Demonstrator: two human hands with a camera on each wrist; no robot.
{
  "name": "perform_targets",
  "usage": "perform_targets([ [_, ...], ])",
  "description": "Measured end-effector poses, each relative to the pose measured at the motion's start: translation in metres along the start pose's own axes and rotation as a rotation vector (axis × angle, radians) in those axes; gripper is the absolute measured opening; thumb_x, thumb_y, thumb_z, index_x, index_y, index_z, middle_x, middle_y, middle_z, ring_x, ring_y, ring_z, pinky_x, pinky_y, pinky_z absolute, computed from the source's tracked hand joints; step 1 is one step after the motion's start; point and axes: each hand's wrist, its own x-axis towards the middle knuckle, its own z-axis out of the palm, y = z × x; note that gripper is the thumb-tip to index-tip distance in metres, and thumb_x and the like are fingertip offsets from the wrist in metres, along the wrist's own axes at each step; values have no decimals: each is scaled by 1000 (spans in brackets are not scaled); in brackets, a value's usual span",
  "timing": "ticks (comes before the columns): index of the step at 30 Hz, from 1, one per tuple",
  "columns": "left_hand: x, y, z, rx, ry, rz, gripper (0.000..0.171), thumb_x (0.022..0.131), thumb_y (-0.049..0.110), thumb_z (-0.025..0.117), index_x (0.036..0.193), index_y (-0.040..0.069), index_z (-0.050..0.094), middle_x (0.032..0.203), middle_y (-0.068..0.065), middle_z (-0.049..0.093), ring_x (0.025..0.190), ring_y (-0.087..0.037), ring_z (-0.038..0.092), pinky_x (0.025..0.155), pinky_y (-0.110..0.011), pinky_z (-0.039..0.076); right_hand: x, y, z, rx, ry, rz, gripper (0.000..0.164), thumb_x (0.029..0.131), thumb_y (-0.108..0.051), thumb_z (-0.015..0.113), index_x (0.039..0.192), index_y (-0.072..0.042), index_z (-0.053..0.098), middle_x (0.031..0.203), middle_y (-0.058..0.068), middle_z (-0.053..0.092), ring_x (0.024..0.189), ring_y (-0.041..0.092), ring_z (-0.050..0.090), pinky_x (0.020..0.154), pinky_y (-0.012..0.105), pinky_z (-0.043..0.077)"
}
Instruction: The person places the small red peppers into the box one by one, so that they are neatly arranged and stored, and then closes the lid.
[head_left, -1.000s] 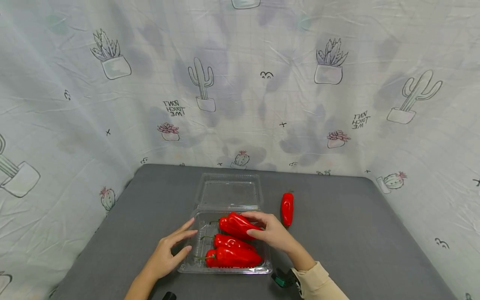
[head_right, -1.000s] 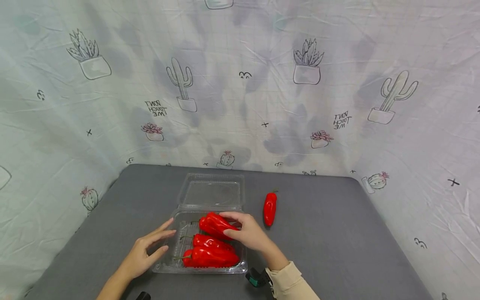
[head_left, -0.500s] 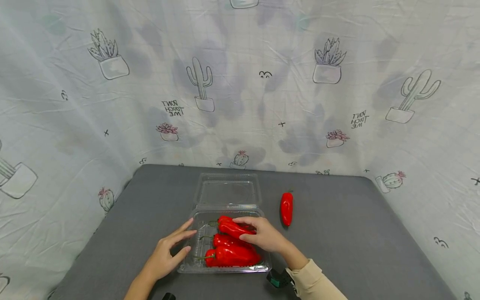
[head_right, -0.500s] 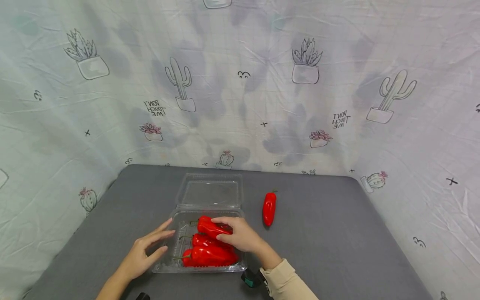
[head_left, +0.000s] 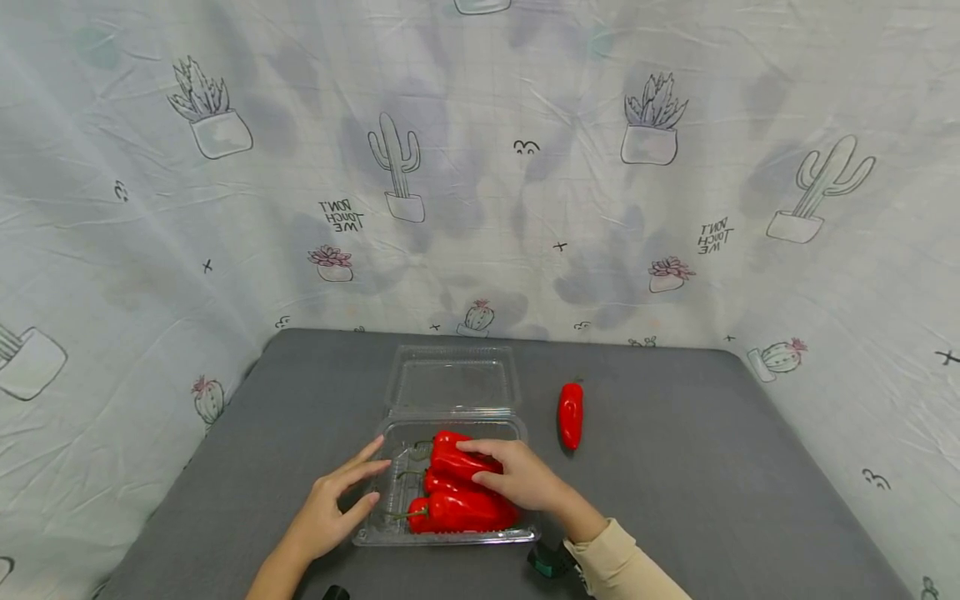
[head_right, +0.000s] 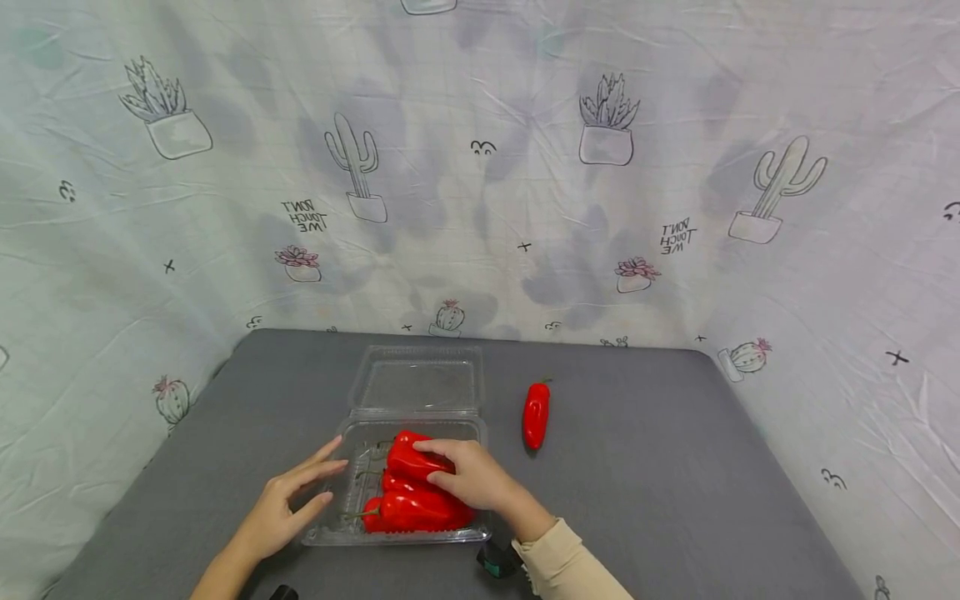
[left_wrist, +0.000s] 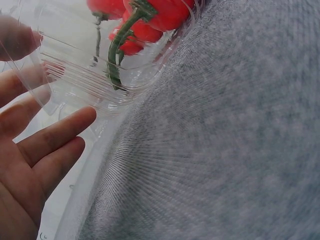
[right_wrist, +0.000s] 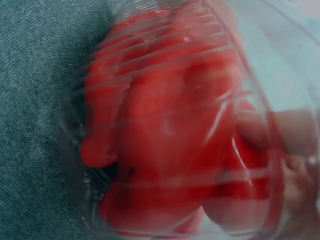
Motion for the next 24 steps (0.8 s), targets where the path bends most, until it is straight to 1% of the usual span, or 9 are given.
perform_targets([
  [5,0,2,0,6,-10,-12,44,81,1,69,124,7,62,144,-17,46,115,-23,60,80,-32,55,0,-1,2,-47,3,0,43,89,-13,64,132,-16,57,122,2,65,105,11,59,93,31,49],
  [11,0,3,-1,10,-11,-11,44,82,2,69,124,8,62,143,-17,46,115,-24,60,80,-32,55,0,-2,1,-36,4,-10,43,90,-14,64,132,-16,57,121,4,65,103,13,60,92,32,50],
  [17,1,4,-1,6,-14,-8,43,82,2,69,124,8,62,143,-16,46,114,-26,61,78,-34,55,-1,-3,1,-26,-11,8,44,91,-16,63,134,-17,56,123,2,64,103,12,60,92,31,49],
  [24,0,3,-1,4,-9,-4,43,82,2,69,124,8,62,143,-17,46,114,-28,60,79,-33,55,-1,-3,2,8,8,5,43,90,-15,63,133,-17,56,125,1,63,106,14,59,93,31,49],
])
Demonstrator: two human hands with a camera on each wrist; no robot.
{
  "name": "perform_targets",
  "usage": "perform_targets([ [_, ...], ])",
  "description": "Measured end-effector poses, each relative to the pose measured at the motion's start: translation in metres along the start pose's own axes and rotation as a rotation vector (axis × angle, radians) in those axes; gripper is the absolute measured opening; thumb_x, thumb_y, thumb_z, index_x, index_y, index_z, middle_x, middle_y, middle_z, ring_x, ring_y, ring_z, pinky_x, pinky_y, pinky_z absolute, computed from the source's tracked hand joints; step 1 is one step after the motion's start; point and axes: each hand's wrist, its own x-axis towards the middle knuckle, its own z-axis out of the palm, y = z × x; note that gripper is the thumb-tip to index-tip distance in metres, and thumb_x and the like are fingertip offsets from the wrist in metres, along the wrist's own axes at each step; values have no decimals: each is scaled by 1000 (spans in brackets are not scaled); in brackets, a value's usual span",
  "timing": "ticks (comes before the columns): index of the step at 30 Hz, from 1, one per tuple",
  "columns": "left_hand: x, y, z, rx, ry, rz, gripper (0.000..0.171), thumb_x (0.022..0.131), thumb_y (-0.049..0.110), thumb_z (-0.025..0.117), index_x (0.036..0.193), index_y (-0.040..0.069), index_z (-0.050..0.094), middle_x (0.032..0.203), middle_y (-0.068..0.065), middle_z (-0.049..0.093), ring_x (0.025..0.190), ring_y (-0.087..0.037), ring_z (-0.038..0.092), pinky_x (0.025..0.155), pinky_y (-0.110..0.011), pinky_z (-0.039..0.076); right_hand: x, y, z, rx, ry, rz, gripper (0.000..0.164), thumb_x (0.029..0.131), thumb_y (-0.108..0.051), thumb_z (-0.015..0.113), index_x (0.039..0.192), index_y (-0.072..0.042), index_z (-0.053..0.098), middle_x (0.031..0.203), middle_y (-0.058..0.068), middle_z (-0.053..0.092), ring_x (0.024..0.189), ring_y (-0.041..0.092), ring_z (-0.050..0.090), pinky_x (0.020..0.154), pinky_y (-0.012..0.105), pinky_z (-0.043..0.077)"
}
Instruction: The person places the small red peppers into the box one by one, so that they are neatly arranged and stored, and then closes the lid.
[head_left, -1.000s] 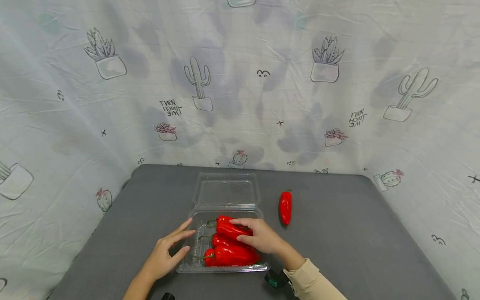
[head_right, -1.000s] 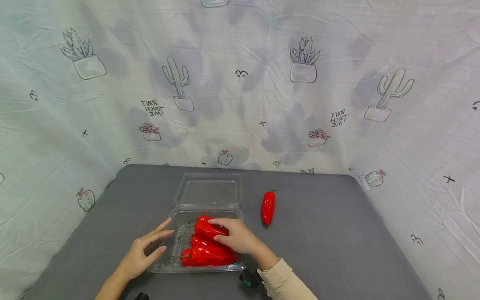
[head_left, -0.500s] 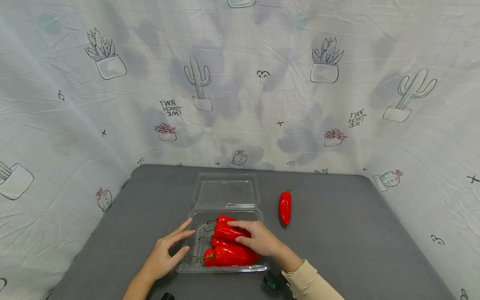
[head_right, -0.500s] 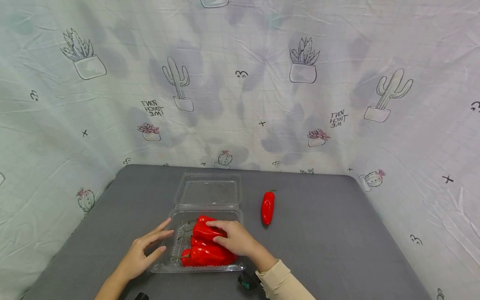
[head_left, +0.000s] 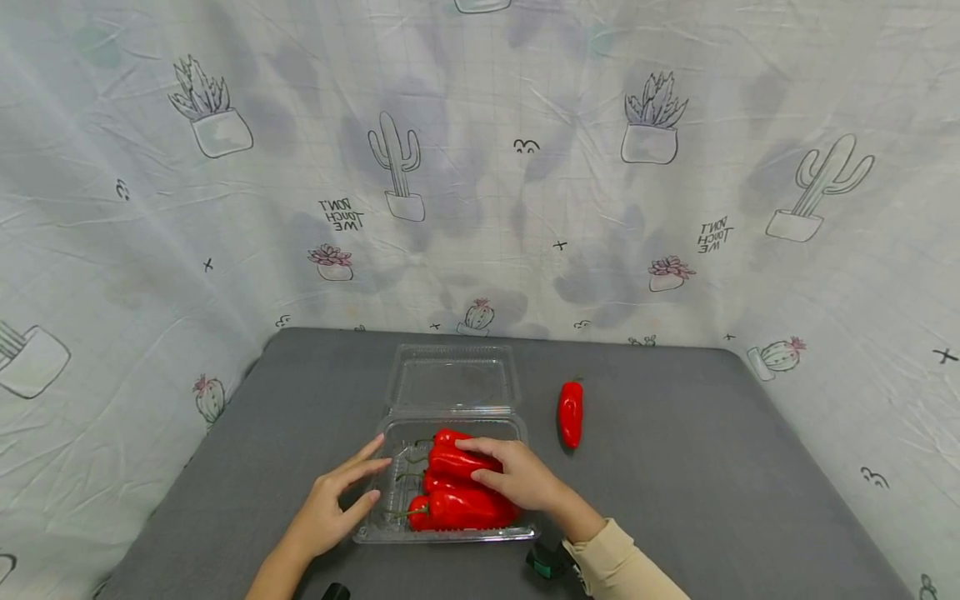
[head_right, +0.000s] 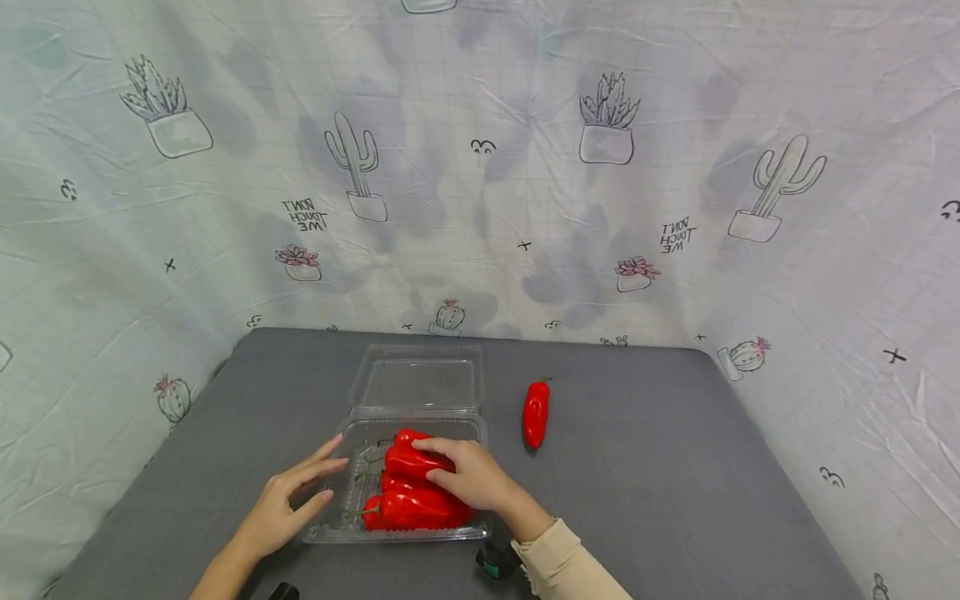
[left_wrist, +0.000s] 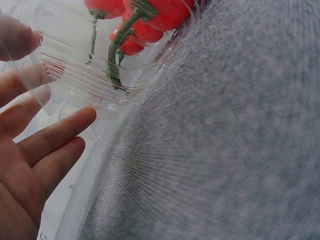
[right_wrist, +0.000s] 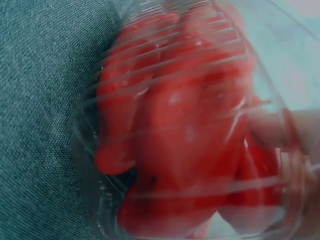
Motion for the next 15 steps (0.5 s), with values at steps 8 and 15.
perform_targets([
  [8,0,2,-1,-7,-1,6,41,83,2,68,123,6,62,143,-17,46,113,-27,61,80,-33,55,-1,-3,-1,-30,-52,-7,43,91,-16,62,134,-17,56,124,1,63,101,10,58,88,26,49],
  [15,1,0,0,-5,0,22,43,82,1,68,124,6,62,143,-18,46,113,-29,61,80,-34,55,0,-2,-3,-13,-96,-10,43,92,-17,61,134,-16,55,120,1,64,90,7,54,76,20,48],
])
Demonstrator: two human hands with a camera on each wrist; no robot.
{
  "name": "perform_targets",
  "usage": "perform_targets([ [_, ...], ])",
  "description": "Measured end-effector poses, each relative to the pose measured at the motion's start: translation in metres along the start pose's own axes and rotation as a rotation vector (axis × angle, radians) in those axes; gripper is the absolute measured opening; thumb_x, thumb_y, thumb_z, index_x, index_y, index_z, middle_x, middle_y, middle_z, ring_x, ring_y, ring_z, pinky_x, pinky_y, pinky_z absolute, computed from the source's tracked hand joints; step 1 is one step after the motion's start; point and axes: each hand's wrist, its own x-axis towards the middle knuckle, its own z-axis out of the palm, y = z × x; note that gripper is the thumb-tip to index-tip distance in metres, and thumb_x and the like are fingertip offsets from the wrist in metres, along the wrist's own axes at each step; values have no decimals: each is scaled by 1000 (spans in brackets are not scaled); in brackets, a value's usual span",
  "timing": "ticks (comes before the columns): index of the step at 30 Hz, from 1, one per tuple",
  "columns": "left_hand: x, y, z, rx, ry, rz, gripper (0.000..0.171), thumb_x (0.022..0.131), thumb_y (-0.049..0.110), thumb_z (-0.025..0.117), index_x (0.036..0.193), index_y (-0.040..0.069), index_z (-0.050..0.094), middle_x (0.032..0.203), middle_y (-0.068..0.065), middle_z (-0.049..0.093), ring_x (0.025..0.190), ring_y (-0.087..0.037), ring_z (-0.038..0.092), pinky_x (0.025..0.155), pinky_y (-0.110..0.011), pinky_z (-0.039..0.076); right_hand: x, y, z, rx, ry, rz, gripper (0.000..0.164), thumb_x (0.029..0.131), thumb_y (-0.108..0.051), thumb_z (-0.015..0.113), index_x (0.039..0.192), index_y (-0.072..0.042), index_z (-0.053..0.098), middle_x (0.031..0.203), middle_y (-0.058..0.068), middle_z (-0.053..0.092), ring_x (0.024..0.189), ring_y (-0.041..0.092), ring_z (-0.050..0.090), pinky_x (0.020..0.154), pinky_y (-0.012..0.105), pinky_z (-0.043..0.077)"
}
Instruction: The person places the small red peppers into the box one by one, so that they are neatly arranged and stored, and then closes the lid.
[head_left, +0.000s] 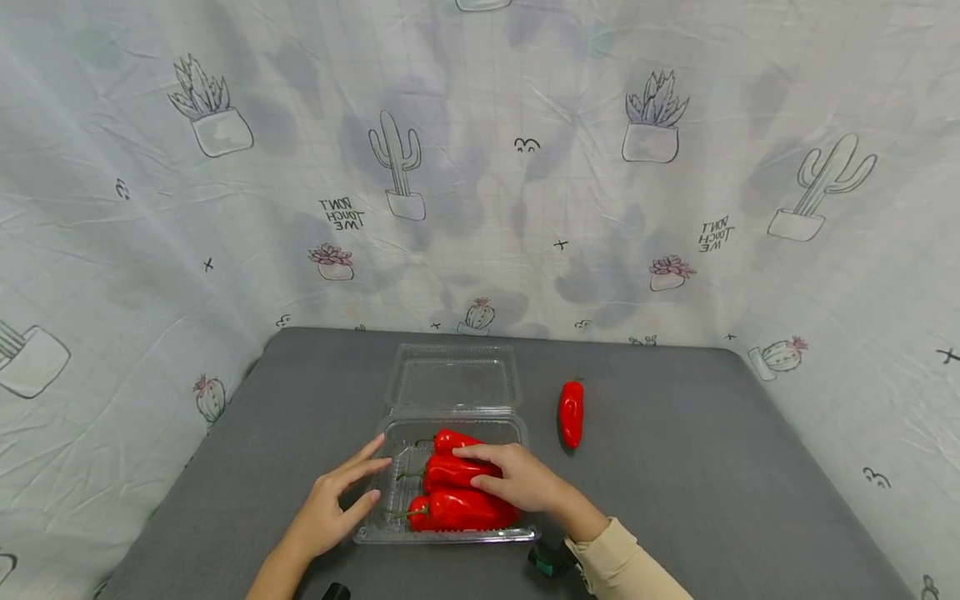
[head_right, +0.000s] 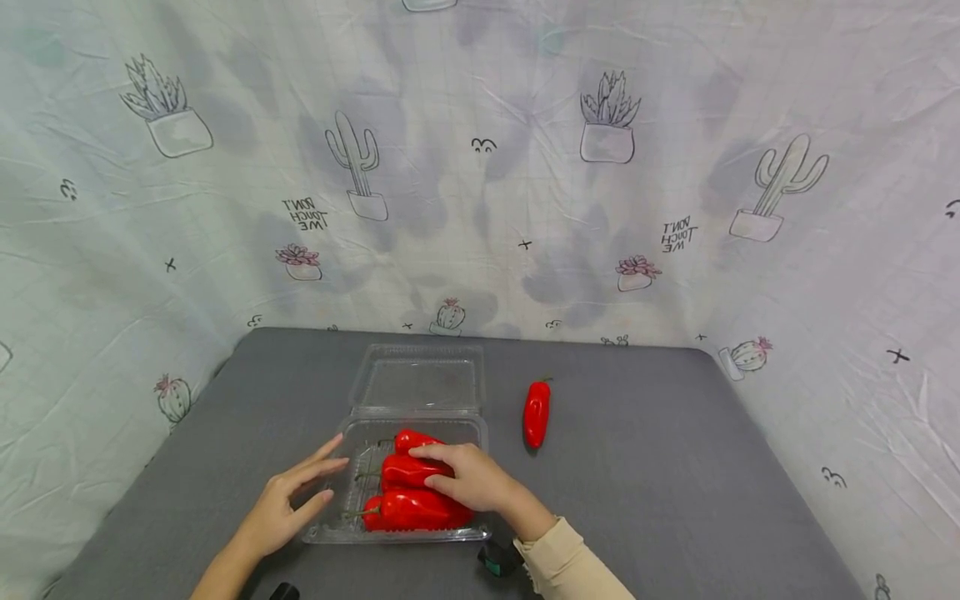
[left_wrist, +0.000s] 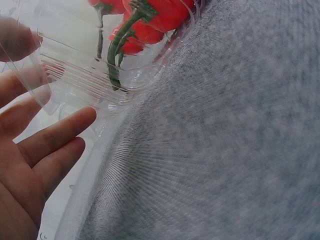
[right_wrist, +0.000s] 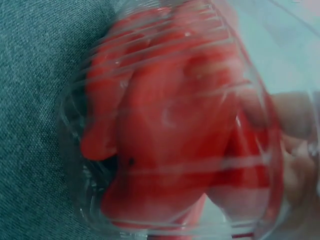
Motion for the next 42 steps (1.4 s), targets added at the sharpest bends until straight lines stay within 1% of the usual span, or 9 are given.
perform_targets([
  [10,0,-3,2,14,2,-10,43,81,0,69,123,5,62,143,-18,46,114,-32,60,81,-33,55,0,1,-1,-5,-33,1,45,91,-20,61,135,-16,54,113,0,65,84,5,52,73,19,46],
  [15,0,1,2,27,14,-13,43,79,-4,69,121,4,63,140,-23,48,111,-35,61,81,-32,55,1,1,0,-49,-14,-2,46,91,-22,61,137,-16,52,116,-1,66,89,6,54,82,23,48],
  [19,2,7,0,28,20,-15,43,78,-5,69,120,3,63,137,-25,49,110,-36,61,81,-32,55,1,1,0,-69,17,-21,47,92,-22,61,137,-14,52,124,0,63,102,10,58,93,29,48],
  [22,1,4,1,37,17,-19,44,78,-5,69,120,4,63,138,-24,49,111,-35,60,81,-32,55,1,1,0,-67,36,-24,47,91,-21,61,137,-13,52,127,1,61,108,12,58,96,31,47],
  [25,0,1,2,40,16,-20,43,78,-4,69,120,3,63,139,-23,48,111,-35,60,81,-32,55,0,1,0,-45,43,-15,48,91,-20,61,138,-13,51,127,1,61,106,13,58,95,30,48],
  [31,2,7,0,30,15,-14,43,78,-5,69,120,2,63,138,-25,48,111,-36,60,80,-32,55,0,0,-1,-24,60,-14,49,92,-20,61,138,-12,50,126,2,62,105,13,58,93,30,49],
  [33,0,1,1,32,11,-20,43,79,-4,69,121,3,63,140,-22,48,112,-35,60,80,-33,55,0,1,-1,-18,72,-20,49,91,-20,61,138,-11,50,127,2,61,107,14,58,95,31,48],
  [39,-2,-8,3,23,1,-19,44,80,-1,70,123,6,62,143,-19,46,113,-33,60,80,-33,55,-1,8,1,50,146,-59,49,92,-18,60,138,-7,49,134,5,57,120,21,55,102,37,44],
  [42,-2,-8,4,20,-3,-18,44,80,-1,70,123,6,62,143,-19,46,114,-32,59,82,-33,55,-1,13,3,118,199,-109,47,92,-14,60,137,-4,49,136,12,55,124,26,53,103,40,43],
])
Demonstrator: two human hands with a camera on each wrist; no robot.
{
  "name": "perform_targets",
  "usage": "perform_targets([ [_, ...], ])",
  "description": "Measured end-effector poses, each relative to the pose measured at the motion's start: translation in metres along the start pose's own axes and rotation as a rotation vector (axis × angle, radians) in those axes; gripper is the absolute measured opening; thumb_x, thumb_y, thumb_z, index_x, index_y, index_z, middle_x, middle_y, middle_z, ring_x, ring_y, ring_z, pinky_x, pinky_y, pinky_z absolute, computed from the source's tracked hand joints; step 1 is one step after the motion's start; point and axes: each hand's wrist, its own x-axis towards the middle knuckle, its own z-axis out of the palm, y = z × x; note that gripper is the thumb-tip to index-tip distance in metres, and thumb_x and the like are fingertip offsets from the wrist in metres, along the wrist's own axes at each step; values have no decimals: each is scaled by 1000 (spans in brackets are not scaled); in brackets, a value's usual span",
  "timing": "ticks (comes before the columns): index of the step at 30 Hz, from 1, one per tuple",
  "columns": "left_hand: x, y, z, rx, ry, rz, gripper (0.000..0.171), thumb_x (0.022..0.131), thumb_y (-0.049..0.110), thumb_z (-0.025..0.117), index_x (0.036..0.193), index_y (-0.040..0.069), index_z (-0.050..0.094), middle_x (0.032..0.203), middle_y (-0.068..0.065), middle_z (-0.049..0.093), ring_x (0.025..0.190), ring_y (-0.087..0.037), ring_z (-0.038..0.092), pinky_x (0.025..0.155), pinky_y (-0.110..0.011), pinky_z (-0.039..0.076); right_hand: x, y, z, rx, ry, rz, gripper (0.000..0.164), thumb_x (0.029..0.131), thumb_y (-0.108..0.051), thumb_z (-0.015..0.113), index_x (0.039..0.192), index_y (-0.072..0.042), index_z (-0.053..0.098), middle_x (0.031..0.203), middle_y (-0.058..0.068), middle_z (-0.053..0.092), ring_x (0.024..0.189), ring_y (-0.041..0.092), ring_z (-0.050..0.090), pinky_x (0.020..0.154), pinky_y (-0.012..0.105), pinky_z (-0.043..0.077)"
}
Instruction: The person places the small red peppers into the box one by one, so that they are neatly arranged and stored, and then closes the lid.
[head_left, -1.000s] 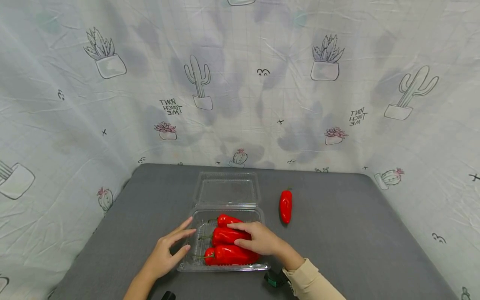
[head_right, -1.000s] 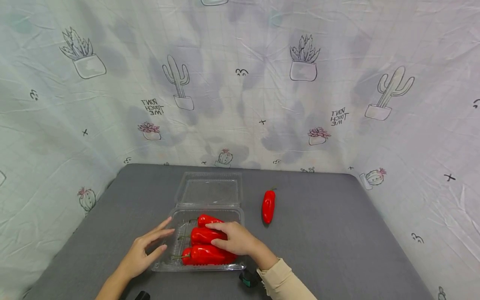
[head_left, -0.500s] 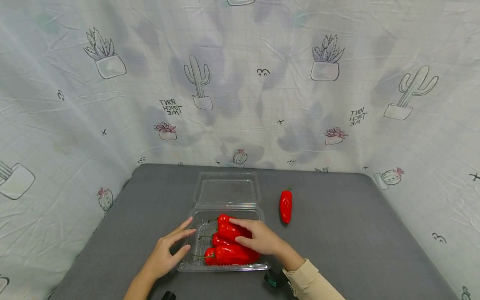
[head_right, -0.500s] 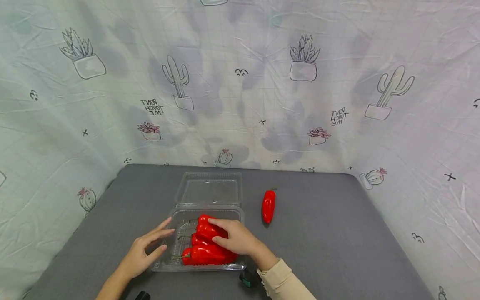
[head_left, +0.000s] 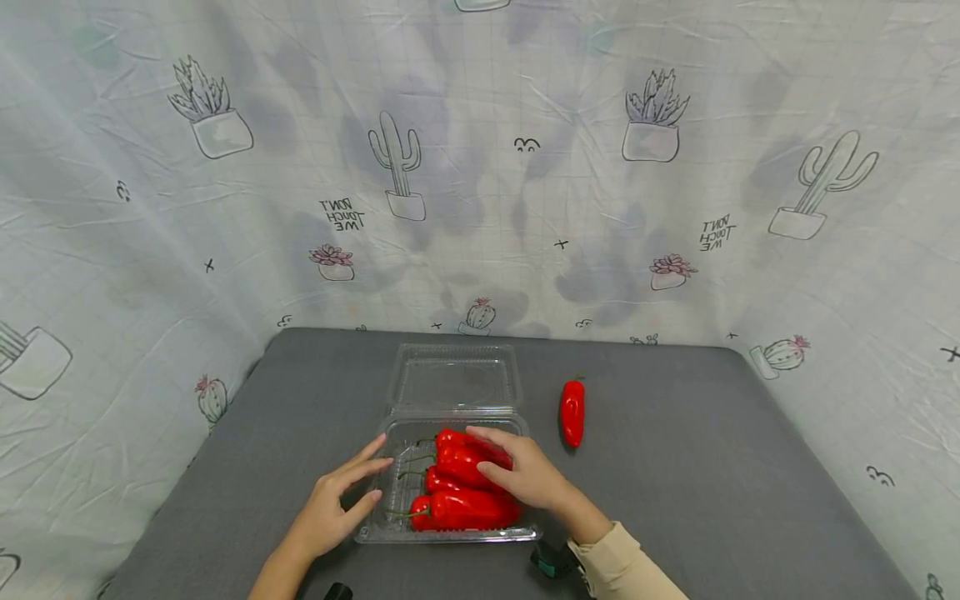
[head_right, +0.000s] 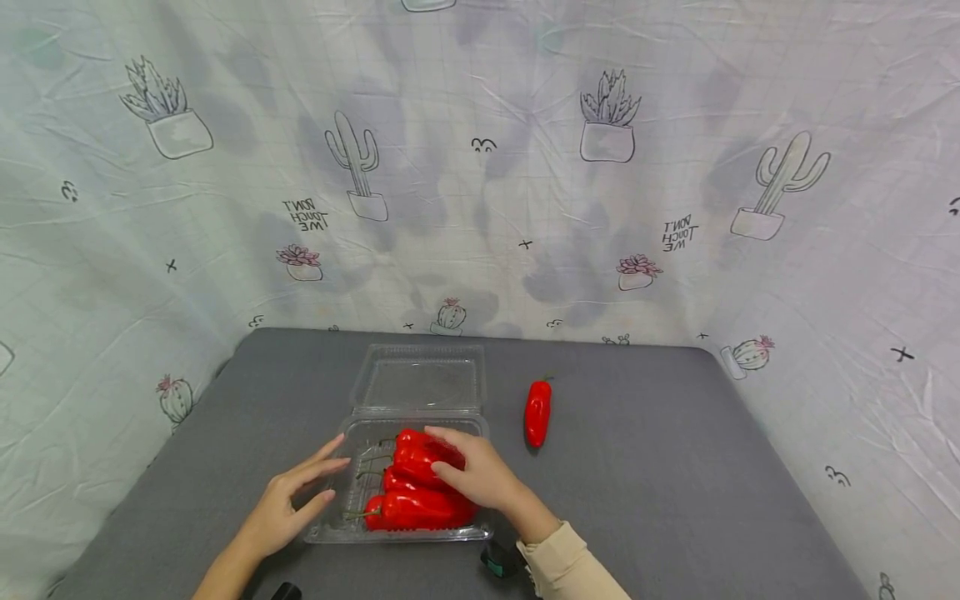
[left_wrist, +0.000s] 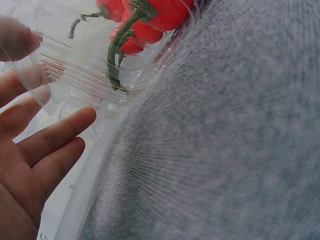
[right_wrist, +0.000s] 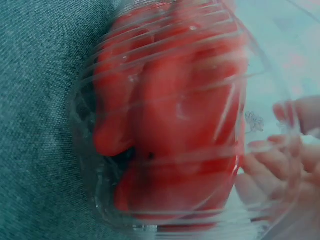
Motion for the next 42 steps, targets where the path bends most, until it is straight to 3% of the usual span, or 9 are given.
perform_targets([
  [5,0,0,0,3,6,2,44,79,-1,70,122,6,63,141,-20,47,115,-32,59,83,-32,54,-4,8,-1,181,89,-63,45,92,-6,59,135,1,47,135,26,51,124,39,49,101,46,40],
  [8,1,1,1,6,11,-2,44,79,-1,70,122,6,63,141,-19,48,114,-32,60,82,-32,55,-7,11,-3,241,134,-55,44,92,-4,59,134,2,48,135,28,50,125,38,49,101,45,41],
  [15,2,1,0,4,-2,-3,43,80,0,70,122,6,63,142,-18,47,114,-32,60,81,-34,55,-12,16,-11,266,197,-67,44,91,-1,59,133,6,47,135,27,51,124,39,48,102,28,43],
  [23,2,5,-2,3,2,-15,43,81,2,69,123,8,63,143,-16,47,111,-33,61,77,-35,56,-15,23,-27,190,304,-85,43,88,8,58,130,9,48,129,31,53,118,42,52,100,34,46],
  [27,2,6,-3,1,3,-12,43,81,1,69,123,8,63,143,-16,47,111,-33,62,78,-35,56,-18,18,-36,94,436,-43,43,85,9,61,126,12,51,125,31,56,116,44,53,99,35,46],
  [32,0,3,-2,6,-3,-28,43,81,1,69,123,7,63,143,-16,47,111,-33,61,78,-35,55,-24,10,-50,44,591,52,42,83,10,63,124,15,52,124,32,57,116,46,51,100,21,42],
  [34,0,1,-1,6,-4,-31,42,81,0,69,122,7,63,143,-17,47,111,-33,61,78,-35,55,-26,10,-54,49,624,94,43,83,10,63,124,17,50,126,32,55,118,46,50,102,26,42],
  [39,1,-1,0,9,-12,-20,43,81,-1,69,122,6,63,143,-18,46,111,-30,62,79,-36,56,-31,25,-60,55,666,218,47,85,5,64,128,15,48,131,33,51,122,46,48,101,51,37],
  [42,2,1,-1,5,-13,-12,43,81,0,69,123,6,62,143,-18,46,112,-30,61,79,-36,56,-33,45,-61,47,665,294,51,87,-1,65,133,10,46,135,31,48,125,44,46,103,53,35],
])
